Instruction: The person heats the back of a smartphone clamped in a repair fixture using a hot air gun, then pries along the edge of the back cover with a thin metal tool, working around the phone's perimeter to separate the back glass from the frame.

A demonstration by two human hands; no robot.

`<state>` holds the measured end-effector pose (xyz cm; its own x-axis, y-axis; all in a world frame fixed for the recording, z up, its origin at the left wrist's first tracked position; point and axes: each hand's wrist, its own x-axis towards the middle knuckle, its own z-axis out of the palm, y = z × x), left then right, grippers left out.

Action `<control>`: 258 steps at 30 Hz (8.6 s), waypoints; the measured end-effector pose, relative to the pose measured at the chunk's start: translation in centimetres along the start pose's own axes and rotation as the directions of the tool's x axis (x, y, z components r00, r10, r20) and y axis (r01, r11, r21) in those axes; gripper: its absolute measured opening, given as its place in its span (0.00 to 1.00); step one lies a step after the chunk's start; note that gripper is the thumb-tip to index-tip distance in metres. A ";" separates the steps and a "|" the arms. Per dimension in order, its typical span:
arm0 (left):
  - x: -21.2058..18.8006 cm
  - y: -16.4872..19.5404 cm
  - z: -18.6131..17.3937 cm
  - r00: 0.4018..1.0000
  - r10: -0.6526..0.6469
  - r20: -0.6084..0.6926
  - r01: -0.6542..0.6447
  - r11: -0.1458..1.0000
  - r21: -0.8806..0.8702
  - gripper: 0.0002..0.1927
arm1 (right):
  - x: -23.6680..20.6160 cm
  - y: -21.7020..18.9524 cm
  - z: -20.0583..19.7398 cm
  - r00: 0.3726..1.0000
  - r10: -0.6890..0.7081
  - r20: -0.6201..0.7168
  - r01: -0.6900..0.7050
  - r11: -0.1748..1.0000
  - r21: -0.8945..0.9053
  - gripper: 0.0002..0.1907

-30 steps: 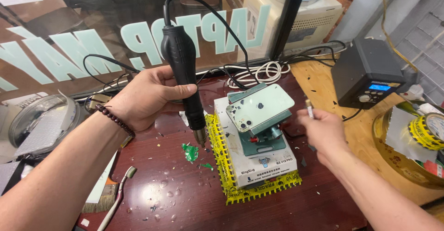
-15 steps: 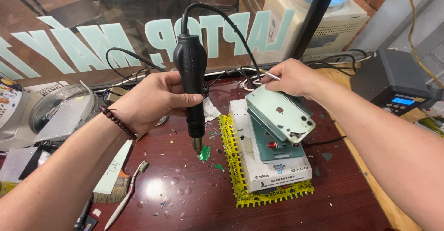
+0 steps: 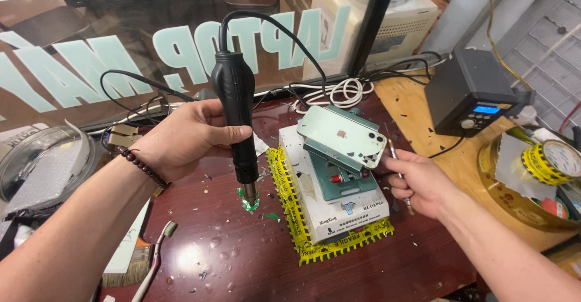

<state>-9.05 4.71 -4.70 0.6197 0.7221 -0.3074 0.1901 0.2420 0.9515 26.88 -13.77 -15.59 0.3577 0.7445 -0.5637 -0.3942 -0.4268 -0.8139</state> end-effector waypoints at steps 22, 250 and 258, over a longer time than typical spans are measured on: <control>-0.5 -1.2 2.0 0.989 -0.042 0.140 0.027 0.994 0.105 0.17 | -6.2 2.9 6.2 0.611 -0.724 -0.322 0.107 0.478 -0.872 0.16; 4.8 6.6 13.7 0.923 0.370 0.103 -0.376 0.925 0.047 0.16 | -8.4 -1.5 1.3 0.923 -0.364 0.128 0.383 0.824 -0.418 0.11; 3.8 7.2 12.5 0.924 0.373 0.078 -0.374 0.927 -0.005 0.15 | -9.5 -1.2 3.3 0.798 -0.579 0.167 0.539 0.562 -0.627 0.13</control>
<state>4.19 1.06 1.15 0.7035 0.7071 0.0718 -0.0594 -0.0422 0.9973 21.15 -18.57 -8.79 0.3721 0.9271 0.0449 0.5024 -0.1605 -0.8496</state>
